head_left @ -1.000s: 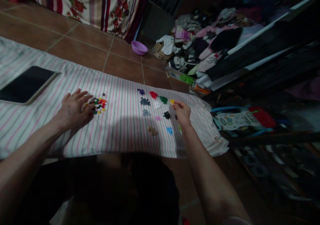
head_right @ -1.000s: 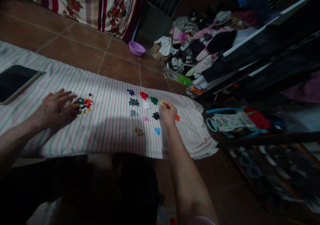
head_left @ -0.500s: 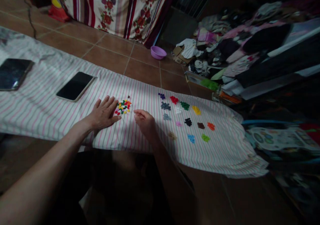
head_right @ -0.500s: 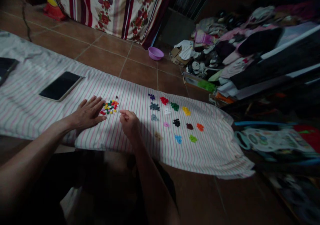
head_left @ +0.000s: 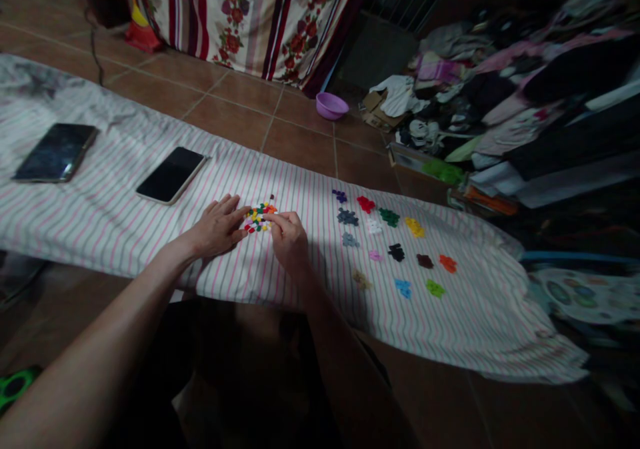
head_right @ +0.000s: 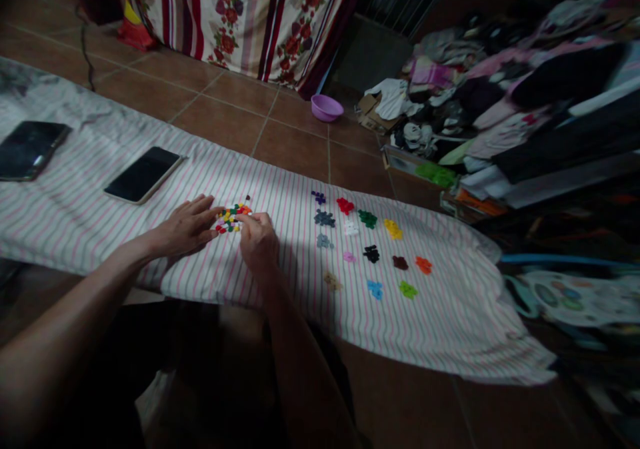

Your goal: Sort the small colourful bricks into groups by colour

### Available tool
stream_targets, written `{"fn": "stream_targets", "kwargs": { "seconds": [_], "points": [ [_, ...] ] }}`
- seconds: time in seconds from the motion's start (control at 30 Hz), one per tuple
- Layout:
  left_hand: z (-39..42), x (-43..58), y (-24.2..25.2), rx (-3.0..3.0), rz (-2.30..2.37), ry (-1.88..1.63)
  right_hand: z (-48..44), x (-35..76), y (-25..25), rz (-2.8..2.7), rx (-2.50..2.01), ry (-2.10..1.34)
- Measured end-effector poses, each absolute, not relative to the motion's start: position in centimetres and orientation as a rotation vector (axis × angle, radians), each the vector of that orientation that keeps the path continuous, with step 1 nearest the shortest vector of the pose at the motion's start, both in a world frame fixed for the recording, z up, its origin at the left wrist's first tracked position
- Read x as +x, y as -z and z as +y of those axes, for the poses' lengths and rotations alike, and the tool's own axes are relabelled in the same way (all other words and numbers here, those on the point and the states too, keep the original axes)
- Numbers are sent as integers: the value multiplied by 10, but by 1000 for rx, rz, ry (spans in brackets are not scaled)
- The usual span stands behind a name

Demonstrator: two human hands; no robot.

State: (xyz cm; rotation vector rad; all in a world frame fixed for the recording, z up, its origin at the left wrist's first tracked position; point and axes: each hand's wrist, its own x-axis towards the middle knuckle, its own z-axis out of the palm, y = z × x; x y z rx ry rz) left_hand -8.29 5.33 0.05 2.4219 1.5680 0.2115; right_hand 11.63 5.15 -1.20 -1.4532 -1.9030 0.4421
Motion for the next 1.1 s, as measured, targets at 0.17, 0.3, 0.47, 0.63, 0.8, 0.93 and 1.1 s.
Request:
{"fn": "stream_targets", "kwargs": {
  "seconds": [0.17,0.3,0.47,0.63,0.8,0.93,1.1],
  "points": [
    [54,-84,-2,2453,1521,-273,56,115,15,-1939,-1467,-418],
    [55,-84,-1,2450,1523,-293,62,115,17,-1954,-1457,-385],
    [55,-82,0,2442,1532,-274,70,113,13,-1946,-1488,-389],
    [53,-80,-1,2441,1576,-285,77,113,8,-1963,-1507,-502],
    [53,-80,-3,2454,1555,-260,77,113,5,-1937,-1488,-561],
    [56,-83,2,2459,1554,-311,74,111,5,-1905,-1481,-554],
    [58,-85,10,2485,1517,-408,73,110,3,-1781,-1370,-708]
  ]
}}
